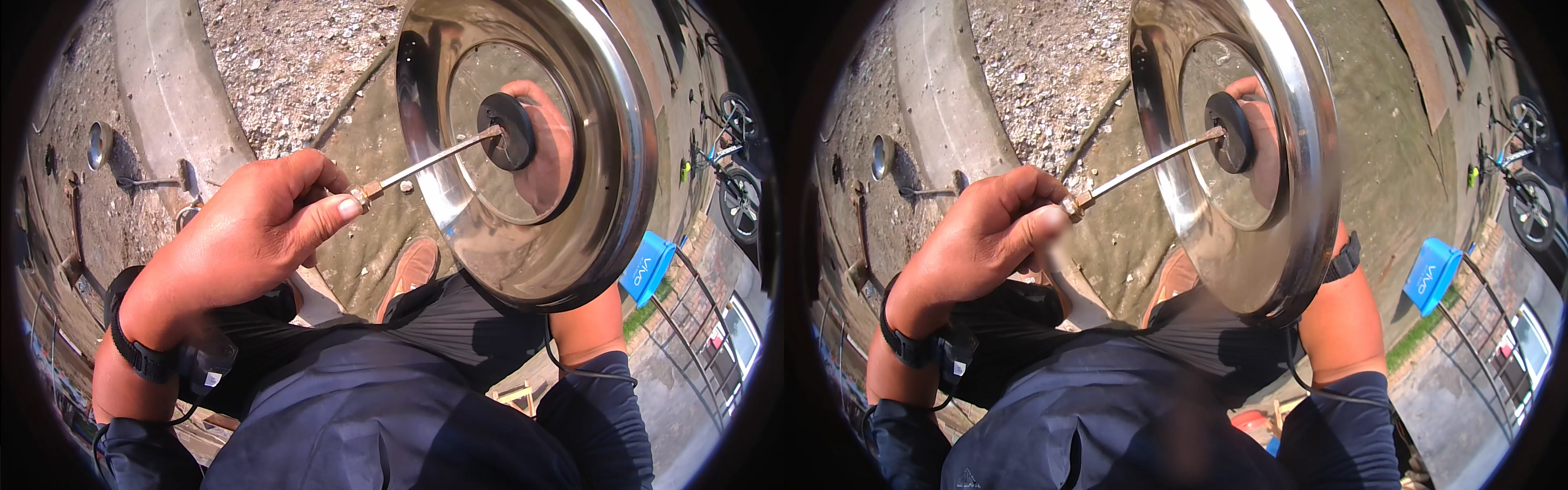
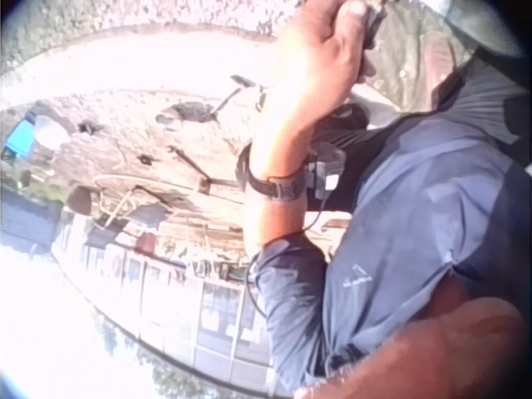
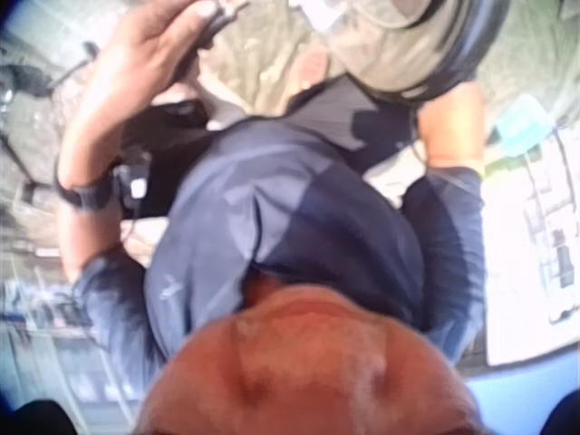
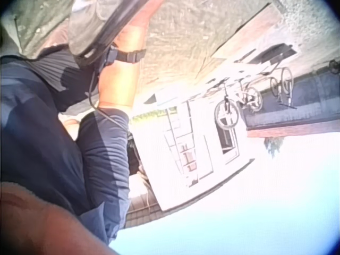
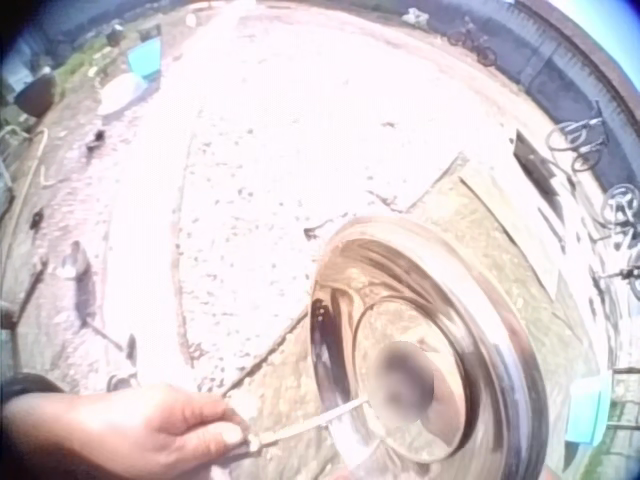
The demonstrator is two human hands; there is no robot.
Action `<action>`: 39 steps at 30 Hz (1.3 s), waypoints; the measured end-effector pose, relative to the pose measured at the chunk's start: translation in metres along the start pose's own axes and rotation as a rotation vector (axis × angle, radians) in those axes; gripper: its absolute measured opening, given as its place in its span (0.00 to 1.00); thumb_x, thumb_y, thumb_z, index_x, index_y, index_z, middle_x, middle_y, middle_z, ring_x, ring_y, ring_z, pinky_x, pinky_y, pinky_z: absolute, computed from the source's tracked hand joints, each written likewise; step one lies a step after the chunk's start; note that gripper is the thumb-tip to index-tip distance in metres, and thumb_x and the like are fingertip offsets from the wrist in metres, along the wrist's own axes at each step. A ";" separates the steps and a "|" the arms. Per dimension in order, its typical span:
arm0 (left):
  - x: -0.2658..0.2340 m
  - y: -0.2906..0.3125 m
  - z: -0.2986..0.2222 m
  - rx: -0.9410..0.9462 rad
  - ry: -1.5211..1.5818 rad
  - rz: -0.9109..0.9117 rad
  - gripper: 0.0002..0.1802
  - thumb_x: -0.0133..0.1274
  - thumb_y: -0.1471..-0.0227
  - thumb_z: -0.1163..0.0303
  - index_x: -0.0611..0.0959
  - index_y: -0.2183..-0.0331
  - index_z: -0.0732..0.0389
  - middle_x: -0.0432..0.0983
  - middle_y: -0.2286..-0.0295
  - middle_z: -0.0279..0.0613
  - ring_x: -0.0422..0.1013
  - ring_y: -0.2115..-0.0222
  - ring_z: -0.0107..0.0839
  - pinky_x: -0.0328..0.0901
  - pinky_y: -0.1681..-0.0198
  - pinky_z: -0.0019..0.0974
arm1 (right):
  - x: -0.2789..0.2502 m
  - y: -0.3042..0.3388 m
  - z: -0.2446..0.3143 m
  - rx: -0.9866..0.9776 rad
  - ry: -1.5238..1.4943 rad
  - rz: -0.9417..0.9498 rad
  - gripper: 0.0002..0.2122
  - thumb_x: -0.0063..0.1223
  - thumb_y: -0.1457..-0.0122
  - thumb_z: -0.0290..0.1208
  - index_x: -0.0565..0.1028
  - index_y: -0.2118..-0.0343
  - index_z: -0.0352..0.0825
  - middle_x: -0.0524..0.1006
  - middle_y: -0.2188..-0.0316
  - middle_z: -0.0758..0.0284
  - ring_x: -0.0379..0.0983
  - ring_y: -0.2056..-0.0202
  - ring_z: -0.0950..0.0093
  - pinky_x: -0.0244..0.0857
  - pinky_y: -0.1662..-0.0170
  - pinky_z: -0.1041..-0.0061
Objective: The person tightens a screw on the handle of a metal pot lid using a screwdriver while sitting on the ground.
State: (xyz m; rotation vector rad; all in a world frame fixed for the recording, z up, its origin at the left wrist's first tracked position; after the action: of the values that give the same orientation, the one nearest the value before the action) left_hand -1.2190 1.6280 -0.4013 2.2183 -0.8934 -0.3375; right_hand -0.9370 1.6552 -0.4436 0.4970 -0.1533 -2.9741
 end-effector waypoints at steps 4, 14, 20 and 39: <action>-0.001 0.004 -0.012 0.282 -0.359 -0.156 0.14 0.64 0.48 0.75 0.79 0.60 0.67 0.76 0.68 0.42 0.75 0.70 0.30 0.71 0.66 0.33 | 0.000 0.000 -0.010 0.073 -0.034 0.018 0.13 0.40 0.29 0.28 0.78 0.62 0.30 0.75 0.70 0.69 0.70 0.71 0.81 0.65 0.68 0.80; 0.001 0.008 -0.010 0.413 -0.591 -0.231 0.14 0.60 0.45 0.74 0.80 0.56 0.68 0.75 0.71 0.47 0.76 0.70 0.40 0.71 0.66 0.41 | 0.006 -0.001 -0.012 0.123 -0.084 0.047 0.12 0.43 0.28 0.33 0.77 0.60 0.31 0.75 0.73 0.72 0.68 0.74 0.82 0.65 0.68 0.79; 0.004 0.001 -0.005 -0.116 0.058 0.106 0.12 0.56 0.38 0.72 0.81 0.56 0.69 0.78 0.71 0.47 0.77 0.69 0.34 0.72 0.64 0.39 | -0.002 0.002 -0.005 0.009 -0.058 0.078 0.13 0.47 0.31 0.37 0.76 0.60 0.30 0.74 0.67 0.72 0.70 0.68 0.83 0.64 0.64 0.82; 0.006 -0.001 0.003 -0.149 0.202 0.082 0.13 0.51 0.32 0.67 0.79 0.58 0.69 0.74 0.76 0.31 0.71 0.79 0.18 0.68 0.75 0.28 | 0.005 0.004 -0.009 0.149 -0.298 0.053 0.17 0.45 0.36 0.36 0.76 0.69 0.24 0.72 0.59 0.64 0.68 0.62 0.78 0.61 0.59 0.80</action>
State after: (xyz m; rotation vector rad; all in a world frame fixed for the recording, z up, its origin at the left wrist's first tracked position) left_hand -1.2154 1.6230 -0.4037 2.0310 -0.8201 -0.1331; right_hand -0.9381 1.6499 -0.4528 0.0578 -0.4108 -2.9801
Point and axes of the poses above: each hand's wrist, its own y-axis away from the middle knuckle, its own x-axis out of the palm, z = x × y, the point moved 6 cm from there along -y, towards the middle knuckle
